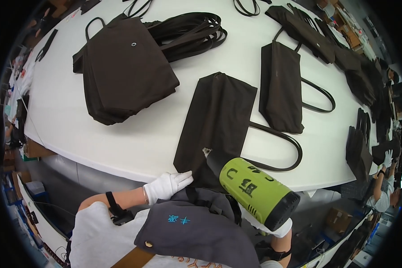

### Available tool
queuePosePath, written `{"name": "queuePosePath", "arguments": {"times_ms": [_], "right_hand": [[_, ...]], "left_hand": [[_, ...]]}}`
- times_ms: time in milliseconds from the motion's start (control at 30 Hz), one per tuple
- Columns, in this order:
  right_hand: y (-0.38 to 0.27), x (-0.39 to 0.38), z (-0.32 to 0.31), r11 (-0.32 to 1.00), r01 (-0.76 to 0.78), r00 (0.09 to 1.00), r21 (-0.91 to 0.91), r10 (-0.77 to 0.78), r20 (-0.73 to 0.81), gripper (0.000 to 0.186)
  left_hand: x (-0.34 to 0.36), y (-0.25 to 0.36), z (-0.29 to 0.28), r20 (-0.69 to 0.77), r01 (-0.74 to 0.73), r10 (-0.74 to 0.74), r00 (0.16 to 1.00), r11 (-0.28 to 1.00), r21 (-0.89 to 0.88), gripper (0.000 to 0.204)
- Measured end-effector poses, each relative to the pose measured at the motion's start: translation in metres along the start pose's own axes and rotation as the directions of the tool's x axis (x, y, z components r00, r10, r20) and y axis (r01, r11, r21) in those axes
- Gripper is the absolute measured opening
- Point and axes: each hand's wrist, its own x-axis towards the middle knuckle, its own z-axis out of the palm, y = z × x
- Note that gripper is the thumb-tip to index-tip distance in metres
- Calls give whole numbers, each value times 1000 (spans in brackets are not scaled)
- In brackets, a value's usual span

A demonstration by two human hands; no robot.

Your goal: The recorder uses a heat gun to heat treat or finish fabric bags on a production table.

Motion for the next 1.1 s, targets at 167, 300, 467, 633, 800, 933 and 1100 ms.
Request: {"name": "queuePosePath", "arguments": {"times_ms": [167, 300, 467, 633, 800, 933, 1100], "right_hand": [[2, -8, 2, 874, 275, 961, -401, -242, 130, 56], [-13, -19, 1, 716, 421, 906, -557, -299, 300, 51], [-22, -14, 15, 473, 554, 808, -685, -503, 307, 50], [-2, 6, 26, 906, 246, 958, -343, -282, -58, 43], [-9, 23, 22, 906, 289, 952, -311, -306, -7, 40], [-14, 23, 29, 880, 295, 950, -372, -311, 18, 37], [-17, 25, 29, 944, 219, 971, -247, -236, -40, 38]], "left_hand": [[28, 15, -8, 31, -63, 58, 998, 982, 181, 49], [55, 17, -7, 206, -153, 100, 973, 954, 257, 43], [58, 13, -2, 241, -215, 146, 959, 934, 287, 39], [58, 14, -3, 213, -290, 217, 953, 857, 425, 46], [58, 11, -3, 213, -292, 222, 951, 869, 399, 49], [57, 11, -3, 217, -291, 218, 951, 868, 401, 50], [56, 9, 0, 188, -274, 216, 958, 882, 383, 49]]}}
